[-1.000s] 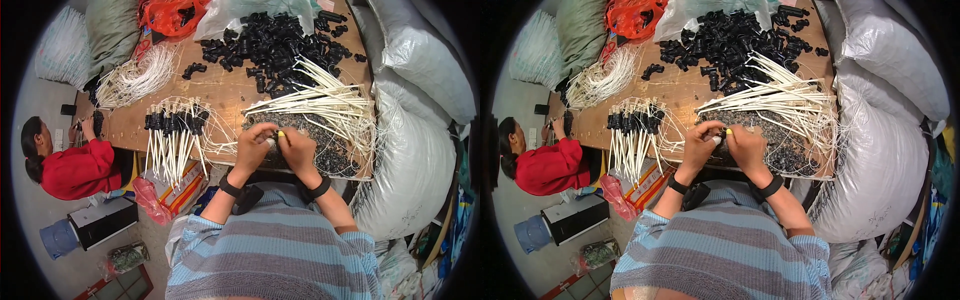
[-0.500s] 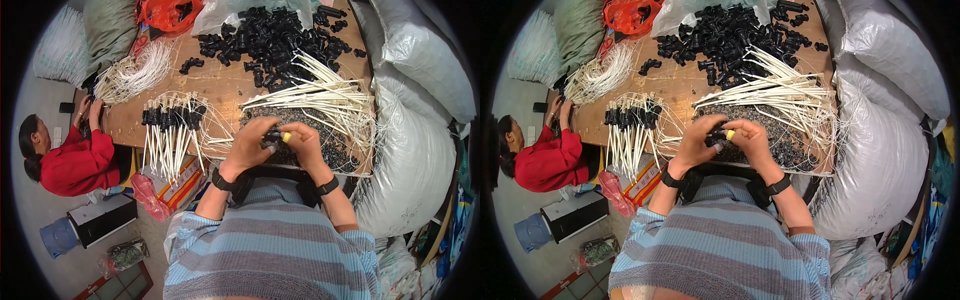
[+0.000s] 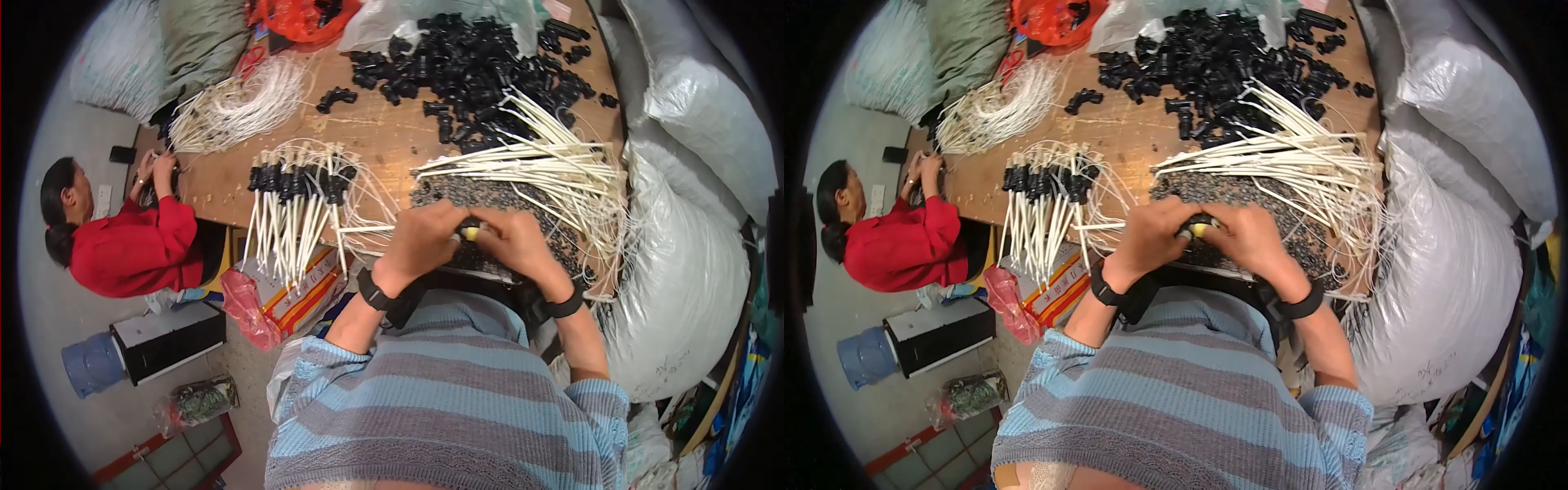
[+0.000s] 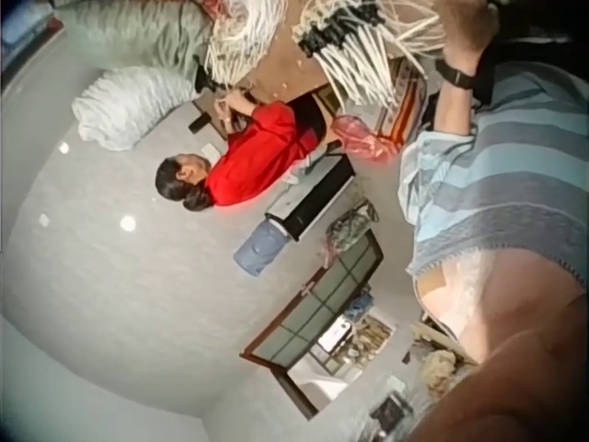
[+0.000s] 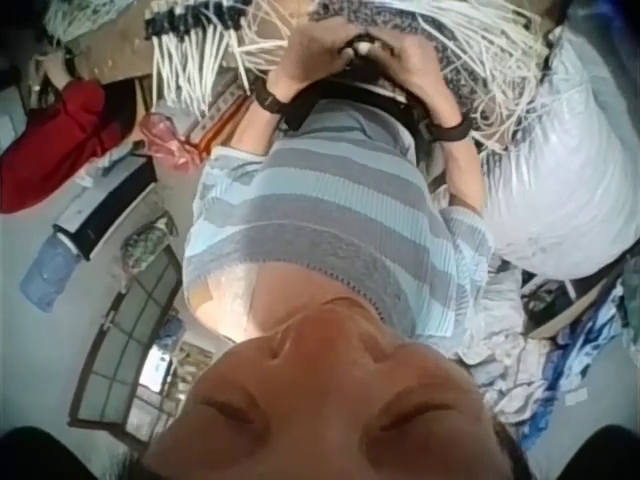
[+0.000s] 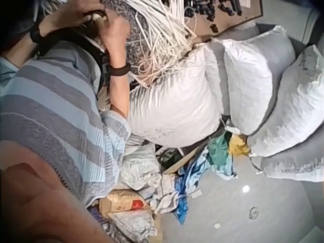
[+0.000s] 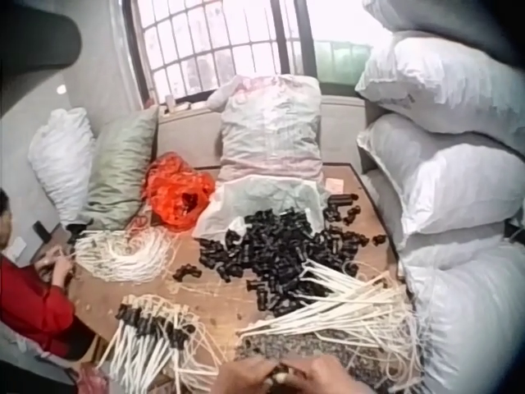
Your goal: Assembling electrical wiring harnesses by inserting wires into connectors.
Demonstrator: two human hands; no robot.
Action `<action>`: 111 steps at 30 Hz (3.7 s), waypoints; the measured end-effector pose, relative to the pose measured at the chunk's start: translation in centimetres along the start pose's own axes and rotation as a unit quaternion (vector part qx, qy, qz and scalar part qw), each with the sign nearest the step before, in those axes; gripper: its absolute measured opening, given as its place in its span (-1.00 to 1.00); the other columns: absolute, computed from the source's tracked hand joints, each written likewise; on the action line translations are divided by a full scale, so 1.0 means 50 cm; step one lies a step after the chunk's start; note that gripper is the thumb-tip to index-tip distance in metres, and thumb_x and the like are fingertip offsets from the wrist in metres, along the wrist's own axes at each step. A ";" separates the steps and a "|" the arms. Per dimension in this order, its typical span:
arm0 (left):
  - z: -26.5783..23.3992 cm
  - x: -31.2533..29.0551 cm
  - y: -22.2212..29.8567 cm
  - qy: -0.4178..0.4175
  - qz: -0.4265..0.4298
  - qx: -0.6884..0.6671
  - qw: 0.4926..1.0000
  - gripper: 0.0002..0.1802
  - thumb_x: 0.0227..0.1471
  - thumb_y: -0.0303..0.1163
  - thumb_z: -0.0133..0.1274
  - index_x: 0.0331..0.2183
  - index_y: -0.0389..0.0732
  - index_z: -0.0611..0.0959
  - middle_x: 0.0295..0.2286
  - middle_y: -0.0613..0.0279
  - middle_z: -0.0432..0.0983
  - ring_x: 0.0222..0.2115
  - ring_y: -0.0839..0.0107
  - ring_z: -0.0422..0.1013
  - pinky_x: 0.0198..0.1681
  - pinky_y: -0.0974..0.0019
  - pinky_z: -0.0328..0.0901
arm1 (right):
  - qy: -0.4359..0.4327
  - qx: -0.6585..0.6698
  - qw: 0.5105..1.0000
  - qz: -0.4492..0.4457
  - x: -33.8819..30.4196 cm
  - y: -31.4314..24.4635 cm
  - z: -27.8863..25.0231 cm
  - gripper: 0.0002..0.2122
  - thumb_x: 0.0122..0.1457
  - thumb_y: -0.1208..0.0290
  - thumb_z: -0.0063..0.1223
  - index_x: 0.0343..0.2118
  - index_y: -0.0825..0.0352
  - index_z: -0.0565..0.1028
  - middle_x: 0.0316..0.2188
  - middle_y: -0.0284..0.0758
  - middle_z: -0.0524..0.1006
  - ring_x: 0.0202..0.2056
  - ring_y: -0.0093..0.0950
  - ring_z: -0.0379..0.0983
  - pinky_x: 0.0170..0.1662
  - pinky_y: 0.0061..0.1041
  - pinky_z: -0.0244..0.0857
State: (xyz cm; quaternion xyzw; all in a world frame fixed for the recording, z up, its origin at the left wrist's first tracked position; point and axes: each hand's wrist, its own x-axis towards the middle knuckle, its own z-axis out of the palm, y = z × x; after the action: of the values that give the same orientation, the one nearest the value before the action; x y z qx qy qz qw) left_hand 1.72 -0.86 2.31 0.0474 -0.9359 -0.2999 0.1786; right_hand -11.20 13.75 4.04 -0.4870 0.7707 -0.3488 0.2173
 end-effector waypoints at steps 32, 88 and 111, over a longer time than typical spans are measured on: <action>-0.021 -0.053 -0.009 -0.015 0.072 -0.017 0.997 -0.67 -0.44 -0.55 0.15 -0.43 -0.15 0.55 -0.60 0.25 0.36 -0.56 0.23 0.42 -0.56 0.22 0.30 | -0.230 0.324 0.897 0.193 0.010 0.030 0.040 -0.90 0.09 0.50 0.18 -0.51 0.33 0.51 -0.66 -0.65 0.32 -0.61 -0.82 0.11 -0.56 -0.71 -0.08; -0.239 -0.128 -0.214 0.168 -0.099 0.041 0.980 -0.47 -0.20 -0.68 0.06 -0.08 -0.24 0.57 -0.19 0.07 0.52 -0.16 0.15 0.45 -0.08 0.29 0.33 | -0.108 0.043 0.992 -0.046 0.205 -0.098 0.357 -0.80 -0.05 0.28 0.10 -0.46 0.30 0.59 -0.52 -0.10 0.56 -0.42 -0.09 0.50 -0.34 -0.16 0.35; 0.048 0.282 -0.250 0.042 -0.045 0.036 0.998 -0.28 -0.19 -0.67 -0.01 0.06 0.10 0.46 0.16 -0.10 0.10 0.13 -0.17 0.06 0.17 0.00 0.10 | 0.139 0.003 0.985 0.102 -0.065 0.112 -0.035 -0.74 0.05 0.30 0.12 -0.20 0.27 0.55 -0.62 -0.28 0.52 -0.57 -0.29 0.47 -0.48 -0.35 0.30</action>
State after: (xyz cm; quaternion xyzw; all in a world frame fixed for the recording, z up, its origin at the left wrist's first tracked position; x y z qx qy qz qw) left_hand -12.51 -12.52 -2.44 0.1079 -0.9347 -0.2720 0.2019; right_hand -14.35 18.83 0.97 -0.3519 0.8380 -0.3914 0.1440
